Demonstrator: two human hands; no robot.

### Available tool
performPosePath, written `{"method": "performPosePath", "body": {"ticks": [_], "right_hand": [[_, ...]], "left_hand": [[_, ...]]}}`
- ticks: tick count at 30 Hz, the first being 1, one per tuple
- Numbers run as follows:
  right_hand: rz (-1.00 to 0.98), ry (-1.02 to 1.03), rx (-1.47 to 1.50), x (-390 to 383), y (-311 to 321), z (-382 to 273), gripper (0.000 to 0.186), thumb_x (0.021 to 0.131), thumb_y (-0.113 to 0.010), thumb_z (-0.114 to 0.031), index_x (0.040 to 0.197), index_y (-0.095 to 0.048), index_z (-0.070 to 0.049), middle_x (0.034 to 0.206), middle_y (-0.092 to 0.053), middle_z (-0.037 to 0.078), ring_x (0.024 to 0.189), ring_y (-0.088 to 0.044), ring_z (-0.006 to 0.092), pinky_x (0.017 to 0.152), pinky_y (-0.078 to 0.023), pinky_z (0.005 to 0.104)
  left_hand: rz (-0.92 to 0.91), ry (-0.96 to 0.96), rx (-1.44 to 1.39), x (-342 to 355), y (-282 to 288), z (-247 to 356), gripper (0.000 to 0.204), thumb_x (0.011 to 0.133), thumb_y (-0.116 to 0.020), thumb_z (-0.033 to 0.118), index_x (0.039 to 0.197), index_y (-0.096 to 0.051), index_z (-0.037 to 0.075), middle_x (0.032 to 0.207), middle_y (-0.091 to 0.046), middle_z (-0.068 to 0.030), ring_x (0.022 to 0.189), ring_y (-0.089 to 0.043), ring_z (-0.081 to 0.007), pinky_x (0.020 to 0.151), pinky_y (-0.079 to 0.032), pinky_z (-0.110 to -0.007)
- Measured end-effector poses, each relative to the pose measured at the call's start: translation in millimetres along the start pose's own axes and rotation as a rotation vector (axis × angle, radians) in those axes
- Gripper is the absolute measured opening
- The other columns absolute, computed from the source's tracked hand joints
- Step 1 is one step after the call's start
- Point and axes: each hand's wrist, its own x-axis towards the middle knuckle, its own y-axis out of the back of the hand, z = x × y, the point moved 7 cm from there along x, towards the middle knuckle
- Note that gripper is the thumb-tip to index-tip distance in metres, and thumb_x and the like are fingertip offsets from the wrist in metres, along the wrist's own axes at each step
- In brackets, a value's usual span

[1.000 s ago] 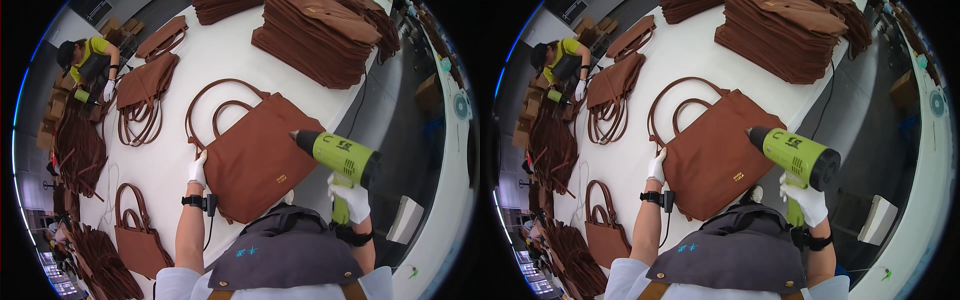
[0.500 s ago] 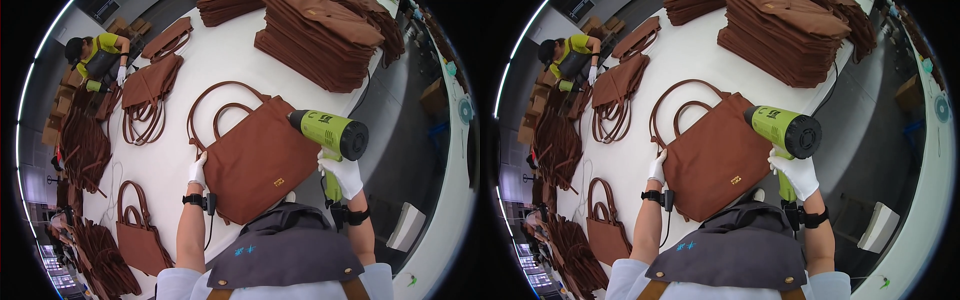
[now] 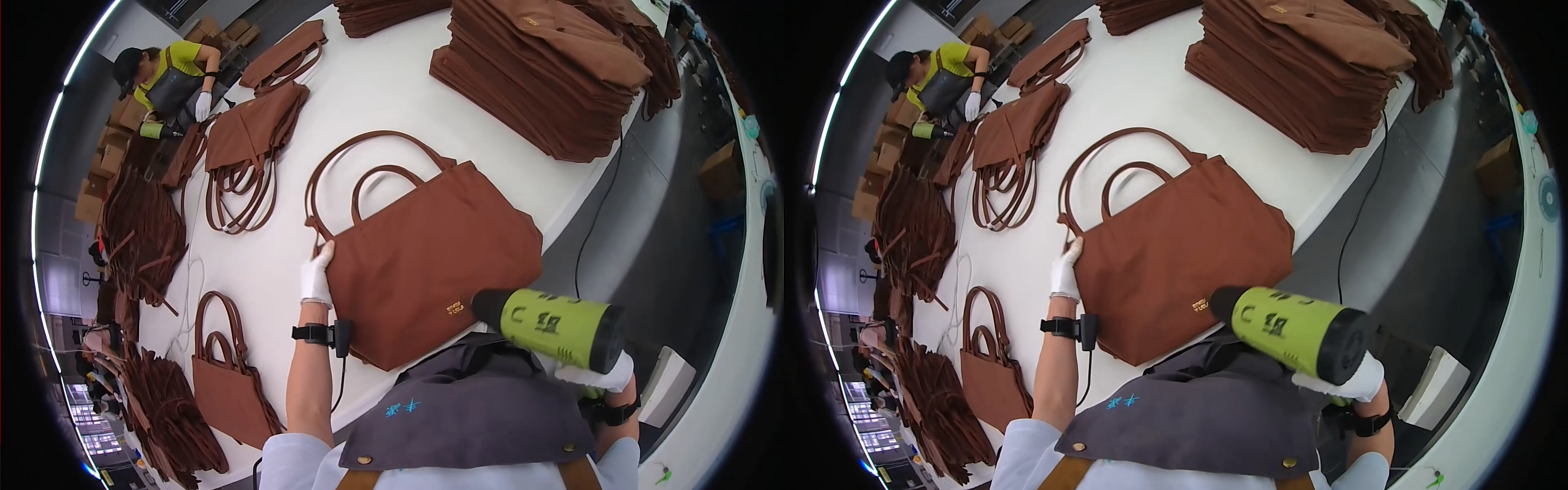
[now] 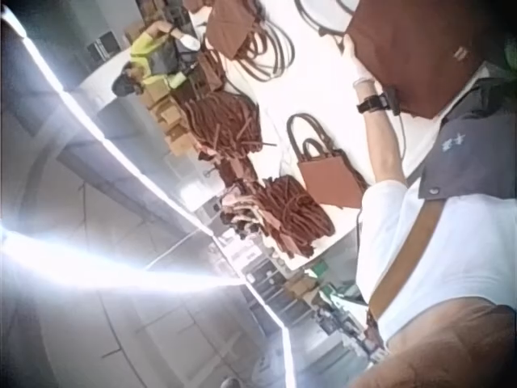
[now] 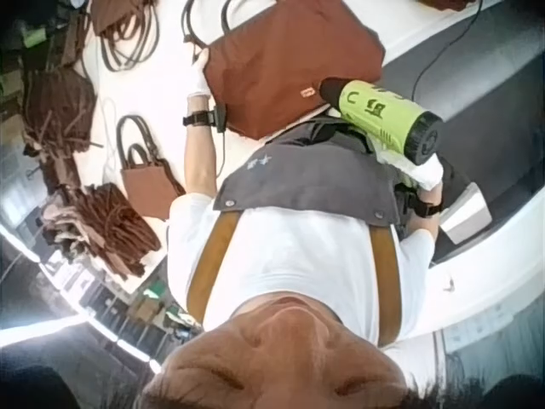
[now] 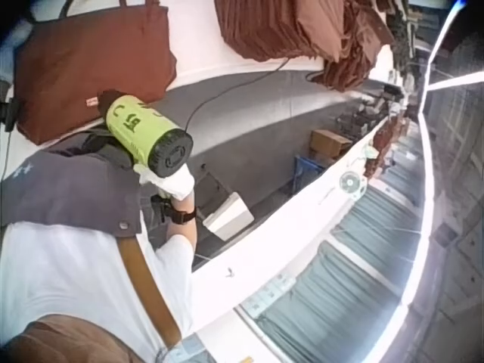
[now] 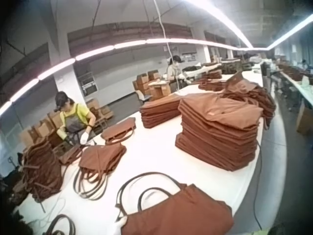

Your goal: Using a heat gun to smooth and finish leather bags on a production line.

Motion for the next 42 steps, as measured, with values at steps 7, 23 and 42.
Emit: {"method": "performPosePath", "body": {"ticks": [7, 23, 42], "right_hand": [[0.549, -0.122, 0.590, 6.5, 42.1, 1.6, 0.036, 0.075, -0.067, 0.002, 0.110, -0.057, 0.005, 0.092, -0.063, 0.012, 0.065, -0.061, 0.0176, 0.054, -0.048, 0.0268], [0.939, 0.296, 0.585, -3.3, 89.4, -12.8, 0.047, 0.080, -0.060, -0.005, 0.122, -0.045, 0.011, 0.095, -0.055, 0.018, 0.063, -0.055, 0.0166, 0.050, -0.044, 0.0239], [0.280, -0.117, 0.538, 157.0, -12.1, -13.4, 0.035, 0.078, -0.066, 0.006, 0.112, -0.058, 0.004, 0.091, -0.065, 0.009, 0.069, -0.062, 0.0159, 0.059, -0.051, 0.0275]], "left_hand": [[0.086, -0.796, 0.235, -84.2, -59.7, 251.0, 0.019, 0.086, -0.072, 0.008, 0.101, -0.071, -0.004, 0.092, -0.069, -0.0042, 0.080, -0.061, -0.0068, 0.075, -0.048, -0.020], [-0.835, -0.900, 1.488, -179.6, -135.9, -60.2, 0.029, 0.076, -0.062, 0.011, 0.105, -0.060, 0.004, 0.076, -0.059, -0.0090, 0.073, -0.061, -0.0285, 0.067, -0.048, -0.041], [0.153, -0.309, 0.620, 55.3, 18.1, 11.5, 0.053, 0.090, -0.064, 0.028, 0.127, -0.055, -0.008, 0.121, -0.063, -0.0242, 0.112, -0.061, -0.0306, 0.098, -0.046, -0.036]]}}
